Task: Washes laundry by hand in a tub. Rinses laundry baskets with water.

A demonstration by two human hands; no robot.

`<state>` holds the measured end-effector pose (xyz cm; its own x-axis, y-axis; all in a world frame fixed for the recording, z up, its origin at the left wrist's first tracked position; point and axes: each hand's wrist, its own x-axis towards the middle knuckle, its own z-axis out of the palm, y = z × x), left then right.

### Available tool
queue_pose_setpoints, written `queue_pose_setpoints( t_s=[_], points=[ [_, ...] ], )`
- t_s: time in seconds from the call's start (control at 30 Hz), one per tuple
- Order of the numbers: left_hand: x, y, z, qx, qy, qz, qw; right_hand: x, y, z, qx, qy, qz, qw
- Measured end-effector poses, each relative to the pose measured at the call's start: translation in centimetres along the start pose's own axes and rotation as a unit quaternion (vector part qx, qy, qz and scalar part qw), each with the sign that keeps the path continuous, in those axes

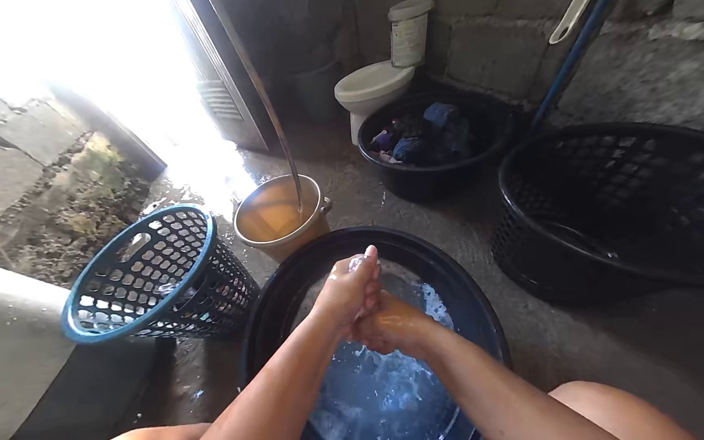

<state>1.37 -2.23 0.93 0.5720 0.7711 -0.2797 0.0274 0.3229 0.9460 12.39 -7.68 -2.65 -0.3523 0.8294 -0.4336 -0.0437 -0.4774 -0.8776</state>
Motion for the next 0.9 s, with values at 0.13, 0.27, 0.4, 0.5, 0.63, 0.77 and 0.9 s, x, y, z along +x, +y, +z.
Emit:
queue_pose_setpoints(
  t_s=[0.13,0.27,0.4,0.5,0.63,0.77,0.9],
  points=[
    [-0.3,0.2,0.0,-0.033,0.017,0.013,0.999,0.3,0.0,0.9,-0.081,0.079,-0.037,0.993],
    [-0.3,-0.1,0.0,-0.069,0.056,0.021,0.996,1.3,0.7,1.7,-0.124,0.154,-0.126,0.972],
    [-0.4,-0.2,-0.1,-0.100,0.095,0.041,0.990,2.1,1.2,2.4,-0.180,0.207,-0.146,0.950],
    [-0.5,0.0,-0.2,-0.116,0.109,0.019,0.987,2.0,1.0,2.4,-0.268,0.224,-0.098,0.932],
    [0.0,1.4,-3.4,-0.057,0.127,0.049,0.989,1.4,0.0,0.4,-0.369,0.194,-0.097,0.904],
    [-2.1,9.3,-11.8,0.213,0.311,0.152,0.914,-1.3,-0.5,-7.9,-0.327,0.376,-0.110,0.860],
    [-5.4,16.2,-23.6,0.439,0.419,0.212,0.766,-9.8,-1.1,-15.8,-0.258,0.610,-0.079,0.745]
  ],
)
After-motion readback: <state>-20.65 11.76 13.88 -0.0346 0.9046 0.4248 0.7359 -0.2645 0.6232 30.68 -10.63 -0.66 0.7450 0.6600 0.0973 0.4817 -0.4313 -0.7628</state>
